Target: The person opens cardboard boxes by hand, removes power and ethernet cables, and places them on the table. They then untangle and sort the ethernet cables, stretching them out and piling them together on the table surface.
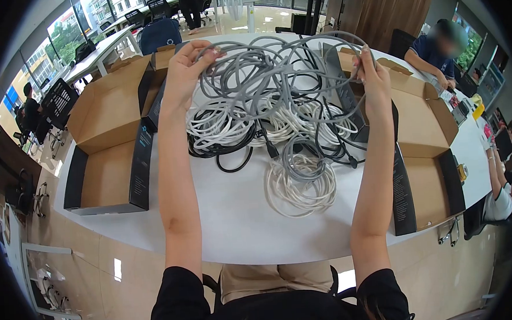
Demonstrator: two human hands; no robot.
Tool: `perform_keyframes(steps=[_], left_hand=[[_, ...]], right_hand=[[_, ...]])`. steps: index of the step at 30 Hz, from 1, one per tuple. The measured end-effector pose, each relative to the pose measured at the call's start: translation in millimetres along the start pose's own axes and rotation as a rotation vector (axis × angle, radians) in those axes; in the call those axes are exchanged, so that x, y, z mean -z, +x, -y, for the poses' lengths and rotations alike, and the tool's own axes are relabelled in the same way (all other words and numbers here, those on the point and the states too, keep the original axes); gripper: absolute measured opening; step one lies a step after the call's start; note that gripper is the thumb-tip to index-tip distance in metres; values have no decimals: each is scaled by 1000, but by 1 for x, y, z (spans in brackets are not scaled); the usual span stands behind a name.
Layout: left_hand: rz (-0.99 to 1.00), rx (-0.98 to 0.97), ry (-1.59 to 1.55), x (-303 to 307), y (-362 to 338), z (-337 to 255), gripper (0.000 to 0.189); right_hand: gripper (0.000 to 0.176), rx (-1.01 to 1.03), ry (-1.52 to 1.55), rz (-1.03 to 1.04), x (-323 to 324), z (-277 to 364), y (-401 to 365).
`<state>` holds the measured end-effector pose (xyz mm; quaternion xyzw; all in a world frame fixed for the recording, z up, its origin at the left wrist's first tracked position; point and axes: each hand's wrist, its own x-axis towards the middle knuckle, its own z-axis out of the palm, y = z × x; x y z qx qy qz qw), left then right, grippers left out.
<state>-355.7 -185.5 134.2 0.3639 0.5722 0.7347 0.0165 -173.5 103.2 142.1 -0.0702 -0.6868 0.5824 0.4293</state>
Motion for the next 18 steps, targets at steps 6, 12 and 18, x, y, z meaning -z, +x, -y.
perform_keyframes(steps=[6, 12, 18], left_hand=[[-70, -31, -244, -9, -1, -4, 17], [-271, 63, -484, -38, -4, 0, 17], [-424, 22, -570, -84, -18, 6, 24]], right_hand=[[34, -111, 58, -15, -4, 9, -6], [38, 792, -621, -453, -24, 19, -8], [59, -18, -451, 236, -54, 38, -44]])
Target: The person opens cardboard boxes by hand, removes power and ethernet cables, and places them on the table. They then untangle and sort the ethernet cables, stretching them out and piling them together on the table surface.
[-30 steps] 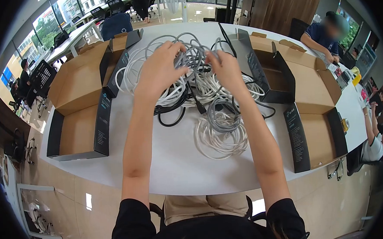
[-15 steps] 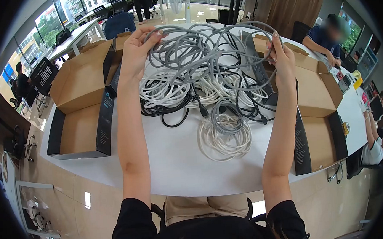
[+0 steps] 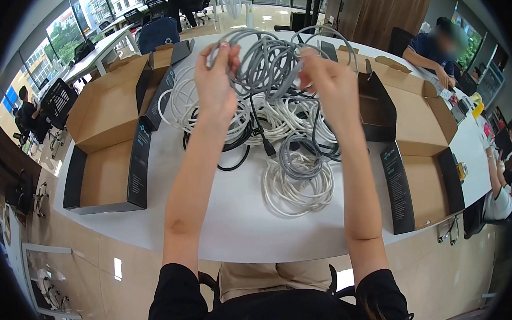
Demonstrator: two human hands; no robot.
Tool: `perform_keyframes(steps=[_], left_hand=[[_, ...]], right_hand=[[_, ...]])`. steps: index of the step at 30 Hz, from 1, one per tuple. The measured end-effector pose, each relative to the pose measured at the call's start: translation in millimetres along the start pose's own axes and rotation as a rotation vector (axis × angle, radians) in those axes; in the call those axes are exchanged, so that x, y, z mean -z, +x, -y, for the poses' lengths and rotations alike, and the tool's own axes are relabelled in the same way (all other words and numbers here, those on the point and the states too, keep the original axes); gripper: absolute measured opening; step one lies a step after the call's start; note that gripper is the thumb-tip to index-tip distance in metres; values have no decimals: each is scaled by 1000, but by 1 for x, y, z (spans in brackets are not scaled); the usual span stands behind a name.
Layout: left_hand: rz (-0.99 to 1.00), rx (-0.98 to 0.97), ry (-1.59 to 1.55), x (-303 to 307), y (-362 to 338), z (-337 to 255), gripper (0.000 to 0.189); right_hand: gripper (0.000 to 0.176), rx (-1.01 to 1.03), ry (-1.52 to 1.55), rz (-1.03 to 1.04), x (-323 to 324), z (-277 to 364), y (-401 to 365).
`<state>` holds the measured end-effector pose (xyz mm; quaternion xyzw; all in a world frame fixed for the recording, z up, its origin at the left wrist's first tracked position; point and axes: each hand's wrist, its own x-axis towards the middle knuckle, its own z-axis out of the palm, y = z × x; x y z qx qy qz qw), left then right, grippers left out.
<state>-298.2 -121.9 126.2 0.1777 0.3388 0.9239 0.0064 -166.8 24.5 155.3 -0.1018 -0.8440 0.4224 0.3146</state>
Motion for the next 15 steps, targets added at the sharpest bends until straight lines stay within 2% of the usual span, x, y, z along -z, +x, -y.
perform_keyframes(steps=[1, 3, 4, 5, 6, 7, 10, 11, 14, 15], left_hand=[[-11, 15, -16, -6, -7, 5, 22], [102, 170, -120, -4, -11, 14, 19], [158, 246, -173, -6, -14, 16, 18], [79, 266, -157, -10, -16, 16, 14], [111, 285, -159, -8, -14, 15, 14], [143, 302, -162, -3, -9, 14, 14], [150, 299, -208, 13, 11, 9, 14], [135, 294, -225, 18, 19, 5, 14], [171, 267, -172, 36, 39, -11, 14], [87, 217, -49, 32, 39, -19, 15]], right_hand=[[64, 78, -110, -41, -13, 0, -2], [68, 399, -530, -329, -32, -4, -7], [70, 358, -367, -274, -36, -13, -4], [71, 316, -204, -217, -41, -22, 2], [72, 274, -42, -159, -43, -24, 5], [71, 217, 56, -161, -42, -25, 4], [71, 123, 175, 44, -27, -23, 7], [56, 163, 272, 33, -24, -30, 13], [39, 174, 490, 30, 0, -26, 17], [26, 192, 517, 26, 7, -25, 16]])
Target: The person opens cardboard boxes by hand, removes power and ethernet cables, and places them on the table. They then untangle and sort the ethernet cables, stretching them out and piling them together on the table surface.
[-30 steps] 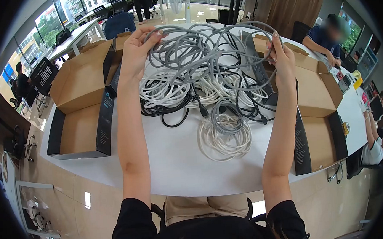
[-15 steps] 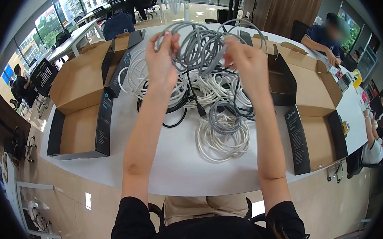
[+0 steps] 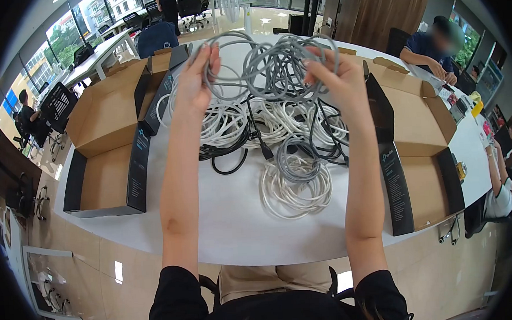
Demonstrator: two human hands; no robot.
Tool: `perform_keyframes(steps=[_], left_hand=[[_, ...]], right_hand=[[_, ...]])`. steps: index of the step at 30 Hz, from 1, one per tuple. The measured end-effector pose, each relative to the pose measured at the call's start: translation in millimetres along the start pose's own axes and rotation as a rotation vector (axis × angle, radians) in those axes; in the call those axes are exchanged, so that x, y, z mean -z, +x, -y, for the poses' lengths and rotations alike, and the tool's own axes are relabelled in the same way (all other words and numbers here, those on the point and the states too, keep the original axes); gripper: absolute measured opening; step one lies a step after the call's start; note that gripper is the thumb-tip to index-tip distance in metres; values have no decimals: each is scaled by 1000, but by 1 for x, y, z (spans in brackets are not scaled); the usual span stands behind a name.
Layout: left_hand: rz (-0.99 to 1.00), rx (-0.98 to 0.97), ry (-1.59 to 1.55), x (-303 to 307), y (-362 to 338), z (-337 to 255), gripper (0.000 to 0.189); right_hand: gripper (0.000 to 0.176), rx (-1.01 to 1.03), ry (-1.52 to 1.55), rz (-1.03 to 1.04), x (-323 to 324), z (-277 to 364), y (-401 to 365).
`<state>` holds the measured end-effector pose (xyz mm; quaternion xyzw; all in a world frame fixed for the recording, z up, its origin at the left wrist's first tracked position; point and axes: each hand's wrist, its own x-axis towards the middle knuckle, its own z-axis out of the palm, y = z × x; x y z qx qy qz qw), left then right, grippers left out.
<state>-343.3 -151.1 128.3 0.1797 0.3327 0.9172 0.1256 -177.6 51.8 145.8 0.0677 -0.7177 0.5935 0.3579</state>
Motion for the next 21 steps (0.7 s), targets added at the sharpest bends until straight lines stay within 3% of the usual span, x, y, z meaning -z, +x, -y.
perform_keyframes(steps=[3, 5, 7, 9, 13, 16, 19, 21], left_hand=[[-98, -241, 299, 9, 2, -17, 17], [122, -194, 57, 53, 19, -40, 18], [104, -162, 38, 43, 10, -55, 16], [137, -172, 3, 40, 4, -59, 15], [226, -84, -423, 100, 33, -78, 28], [43, -201, -406, 114, 36, -86, 31], [-81, -349, -208, 104, 37, -80, 31], [-96, -405, -32, 102, 36, -77, 31]], right_hand=[[26, -19, -4, -138, 21, 3, 3], [24, -103, 217, -234, 44, 12, 2], [23, -78, 116, -180, 57, 16, 1], [23, -80, 189, -258, 58, 16, 2], [23, -18, 288, -395, 90, 3, 3], [25, -10, 354, -619, 116, -4, 3], [25, -42, 254, -578, 112, 2, 1], [26, -109, 411, -518, 104, 4, 3]])
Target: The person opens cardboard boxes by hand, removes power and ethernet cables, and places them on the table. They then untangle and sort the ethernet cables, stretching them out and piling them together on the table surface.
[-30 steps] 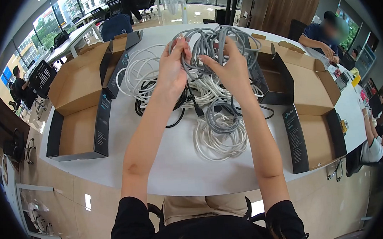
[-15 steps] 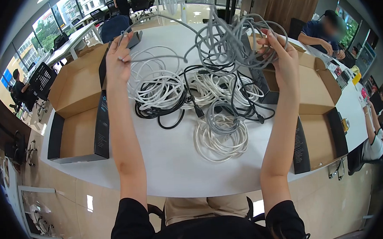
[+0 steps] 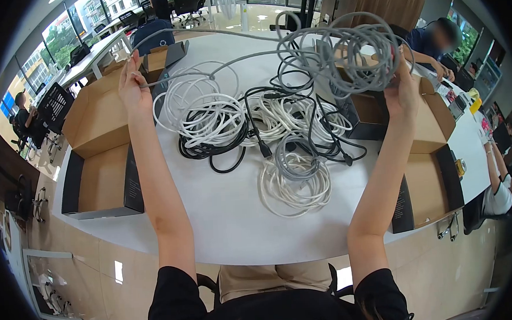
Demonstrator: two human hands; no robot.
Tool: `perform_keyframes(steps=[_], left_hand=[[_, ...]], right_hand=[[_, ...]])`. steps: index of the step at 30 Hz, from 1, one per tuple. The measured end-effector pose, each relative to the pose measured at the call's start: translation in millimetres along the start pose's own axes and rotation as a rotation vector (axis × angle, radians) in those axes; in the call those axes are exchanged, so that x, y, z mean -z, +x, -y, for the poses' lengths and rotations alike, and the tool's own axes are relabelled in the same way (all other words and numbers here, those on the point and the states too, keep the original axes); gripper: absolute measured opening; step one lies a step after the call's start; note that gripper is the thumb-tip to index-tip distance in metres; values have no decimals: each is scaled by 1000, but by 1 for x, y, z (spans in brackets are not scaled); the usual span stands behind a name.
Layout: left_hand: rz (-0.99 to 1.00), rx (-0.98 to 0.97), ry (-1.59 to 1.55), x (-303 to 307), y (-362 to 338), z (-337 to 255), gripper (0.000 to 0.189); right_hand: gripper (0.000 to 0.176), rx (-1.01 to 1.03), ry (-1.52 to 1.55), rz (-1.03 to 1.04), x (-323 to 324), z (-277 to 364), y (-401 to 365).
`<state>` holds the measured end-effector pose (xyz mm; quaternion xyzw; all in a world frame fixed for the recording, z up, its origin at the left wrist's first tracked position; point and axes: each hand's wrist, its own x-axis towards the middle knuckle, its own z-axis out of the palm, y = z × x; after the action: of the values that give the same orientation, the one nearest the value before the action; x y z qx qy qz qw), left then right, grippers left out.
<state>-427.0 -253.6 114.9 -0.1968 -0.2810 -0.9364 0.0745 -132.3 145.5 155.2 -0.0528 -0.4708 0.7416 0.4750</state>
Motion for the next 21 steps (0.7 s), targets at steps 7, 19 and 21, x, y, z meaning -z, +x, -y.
perform_keyframes(steps=[7, 19, 21], left_hand=[[70, -345, 945, -50, -36, 6, 27], [906, -143, 1012, -141, -141, 40, 34], [957, -18, 935, -141, -131, 36, 26]], right_hand=[[46, 80, -57, 412, -61, -5, -40], [64, 153, 7, 808, -92, -18, -68], [61, 140, -54, 738, -87, -5, -66]])
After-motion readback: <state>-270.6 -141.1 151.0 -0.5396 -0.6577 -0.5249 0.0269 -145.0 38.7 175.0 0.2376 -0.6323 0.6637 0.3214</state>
